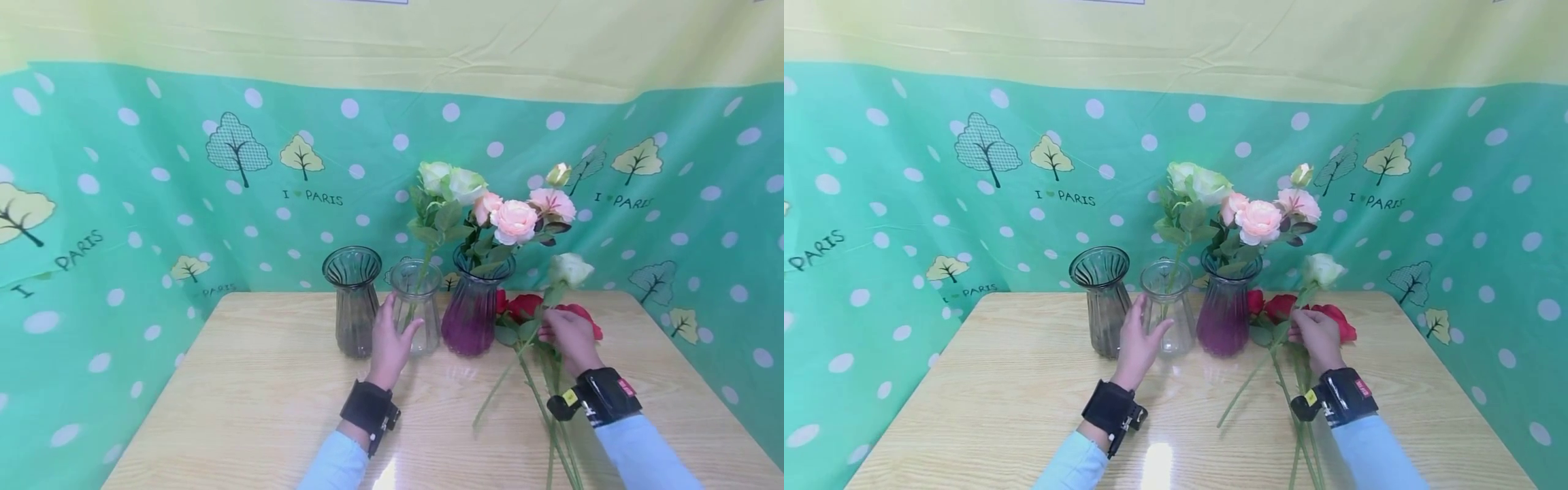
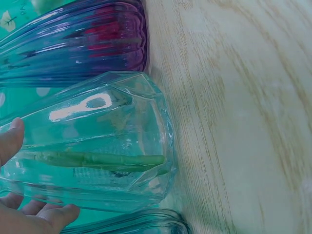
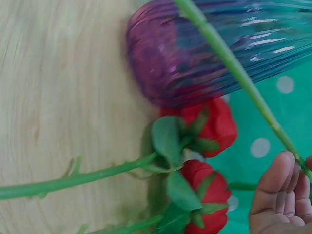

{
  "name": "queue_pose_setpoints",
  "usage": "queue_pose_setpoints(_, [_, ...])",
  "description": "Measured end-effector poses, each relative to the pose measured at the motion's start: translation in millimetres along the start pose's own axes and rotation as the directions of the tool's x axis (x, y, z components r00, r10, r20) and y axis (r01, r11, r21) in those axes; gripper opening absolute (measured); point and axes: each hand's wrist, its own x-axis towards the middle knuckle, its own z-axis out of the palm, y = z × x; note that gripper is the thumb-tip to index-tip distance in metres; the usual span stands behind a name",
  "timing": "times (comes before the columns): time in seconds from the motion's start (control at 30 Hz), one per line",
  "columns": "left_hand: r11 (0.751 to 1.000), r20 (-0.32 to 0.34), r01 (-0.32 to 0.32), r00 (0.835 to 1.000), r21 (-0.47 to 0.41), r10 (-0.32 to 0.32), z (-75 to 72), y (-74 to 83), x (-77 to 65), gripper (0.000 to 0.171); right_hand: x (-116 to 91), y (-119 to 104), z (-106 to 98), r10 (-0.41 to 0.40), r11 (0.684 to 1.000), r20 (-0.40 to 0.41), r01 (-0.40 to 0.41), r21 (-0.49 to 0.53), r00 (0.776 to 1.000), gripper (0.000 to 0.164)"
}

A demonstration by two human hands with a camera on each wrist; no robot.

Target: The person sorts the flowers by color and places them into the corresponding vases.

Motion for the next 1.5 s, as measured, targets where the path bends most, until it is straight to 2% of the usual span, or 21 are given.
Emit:
queue_pose_setpoints(0.2, [1.0, -0.001, -0.009, 1.0, 0.0, 0.009, -0.9, 0.3, -0.1, 0.072, -14.6, -15.0, 0.3, -0.067, 0.982, 0.0, 0.066, 0.18, 0.998, 0.004])
queue_pose_setpoints(0.27, [1.0, 0.003, -0.004, 1.0, -0.003, 0.004, -1.2, 0.3, 0.0, 0.072, -17.7, -19.2, -0.4, -0.088, 0.964, -0.006, 0.086, 0.253, 0.996, 0.005])
queue_pose_setpoints(0.3, [1.0, 0.006, -0.001, 1.0, -0.003, 0.001, -1.1, 0.1, 0.2, 0.072, -4.4, -5.7, -5.9, -0.14, 0.948, -0.012, 0.138, 0.287, 0.99, 0.005])
queue_pose_setpoints(0.37, [1.0, 0.011, 0.009, 1.0, -0.006, -0.009, -0.9, 0.2, 0.3, 0.072, -9.8, -11.7, -4.9, -0.17, 0.919, -0.037, 0.172, 0.355, 0.985, 0.006])
queue_pose_setpoints(0.5, [1.0, 0.016, 0.019, 1.0, -0.008, -0.019, -0.1, -0.3, 0.1, 0.072, -23.7, -27.9, -0.4, -0.231, 0.822, -0.108, 0.253, 0.509, 0.967, 0.006])
queue_pose_setpoints(0.53, [1.0, 0.016, 0.019, 1.0, -0.009, -0.019, -0.1, -0.2, -0.1, 0.072, -42.0, -48.0, 6.7, -0.2, 0.806, -0.134, 0.241, 0.541, 0.971, 0.008])
queue_pose_setpoints(0.63, [1.0, 0.016, 0.018, 1.0, -0.008, -0.017, -0.3, -0.1, -0.1, 0.072, -47.2, -57.7, 11.0, -0.204, 0.729, -0.213, 0.294, 0.618, 0.956, 0.008])
queue_pose_setpoints(0.77, [1.0, 0.017, 0.02, 1.0, -0.009, -0.02, -0.9, 0.5, -0.5, 0.073, -50.9, -66.4, 18.3, -0.242, 0.647, -0.316, 0.396, 0.652, 0.917, 0.011])
queue_pose_setpoints(0.87, [1.0, 0.017, 0.019, 1.0, -0.01, -0.019, -1.2, 0.7, -1.0, 0.073, -52.6, -70.7, 24.0, -0.295, 0.573, -0.368, 0.472, 0.671, 0.882, 0.012])
queue_pose_setpoints(1.0, [1.0, 0.02, 0.022, 1.0, -0.012, -0.022, -1.1, 0.2, -1.4, 0.073, -54.4, -73.2, 30.6, -0.363, 0.485, -0.406, 0.542, 0.686, 0.839, 0.005])
queue_pose_setpoints(1.07, [1.0, 0.022, 0.026, 0.999, -0.012, -0.026, -0.9, 0.1, -1.9, 0.073, -55.3, -73.5, 32.8, -0.398, 0.453, -0.413, 0.567, 0.688, 0.819, 0.003])
queue_pose_setpoints(1.2, [0.999, 0.025, 0.034, 0.999, -0.015, -0.034, -1.1, 1.2, -2.4, 0.073, -57.6, -74.4, 36.7, -0.459, 0.415, -0.418, 0.605, 0.68, 0.784, 0.012])
queue_pose_setpoints(1.4, [1.0, 0.015, 0.013, 1.0, -0.013, -0.013, -1.7, 2.3, -2.6, 0.072, -63.2, -76.3, 45.5, -0.547, 0.374, -0.427, 0.667, 0.645, 0.72, 0.009])
queue_pose_setpoints(1.5, [1.0, 0.013, 0.004, 1.0, -0.008, -0.004, -1.5, 1.7, -2.4, 0.073, -66.8, -77.8, 51.4, -0.598, 0.415, -0.422, 0.714, 0.564, 0.682, 0.01])
